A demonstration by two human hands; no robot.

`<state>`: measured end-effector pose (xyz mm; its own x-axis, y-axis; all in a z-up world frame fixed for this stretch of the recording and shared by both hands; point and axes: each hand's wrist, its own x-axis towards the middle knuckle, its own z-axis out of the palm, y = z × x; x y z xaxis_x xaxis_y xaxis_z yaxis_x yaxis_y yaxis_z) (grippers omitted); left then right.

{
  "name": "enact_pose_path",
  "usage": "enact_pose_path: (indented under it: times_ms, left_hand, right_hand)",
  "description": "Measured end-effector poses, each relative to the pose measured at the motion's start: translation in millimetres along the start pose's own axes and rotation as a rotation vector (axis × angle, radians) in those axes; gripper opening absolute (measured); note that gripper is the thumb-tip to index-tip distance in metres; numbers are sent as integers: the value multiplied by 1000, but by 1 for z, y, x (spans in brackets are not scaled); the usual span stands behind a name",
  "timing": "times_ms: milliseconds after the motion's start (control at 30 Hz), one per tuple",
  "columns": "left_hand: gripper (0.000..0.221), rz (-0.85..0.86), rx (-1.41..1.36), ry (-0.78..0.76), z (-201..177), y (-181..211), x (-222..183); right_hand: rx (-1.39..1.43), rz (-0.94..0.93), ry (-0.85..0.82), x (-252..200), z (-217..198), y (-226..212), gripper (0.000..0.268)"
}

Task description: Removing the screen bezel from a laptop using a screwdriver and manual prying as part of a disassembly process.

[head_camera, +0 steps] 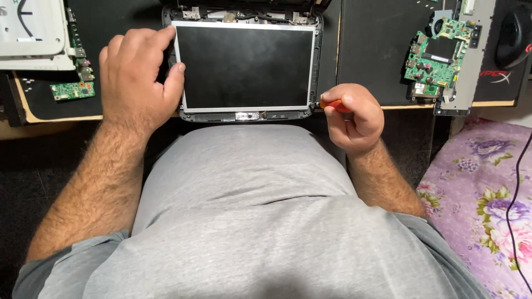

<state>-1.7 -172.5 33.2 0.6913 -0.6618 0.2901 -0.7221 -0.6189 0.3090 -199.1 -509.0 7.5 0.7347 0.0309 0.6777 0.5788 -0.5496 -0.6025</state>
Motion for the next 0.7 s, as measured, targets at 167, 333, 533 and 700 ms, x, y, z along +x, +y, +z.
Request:
enact_pose_path:
  times_ms: [167,333,533,700]
  left_hand:
    - [50,-1,58,-4,2,0,0]
    - [52,11,53,2,2,1,0]
    - [53,-4,75,-2,-1,4,5]
    - [50,-19,-35,51,15,-7,-3]
  right_hand:
    - [-17,-15,-14,2,0,-1,38]
    - [-85,-62,-52,12,-2,-7,21]
    - [-111,-10,-66,25,-5,-19,15]
    - [45,-105,64,25,1,-7,14]
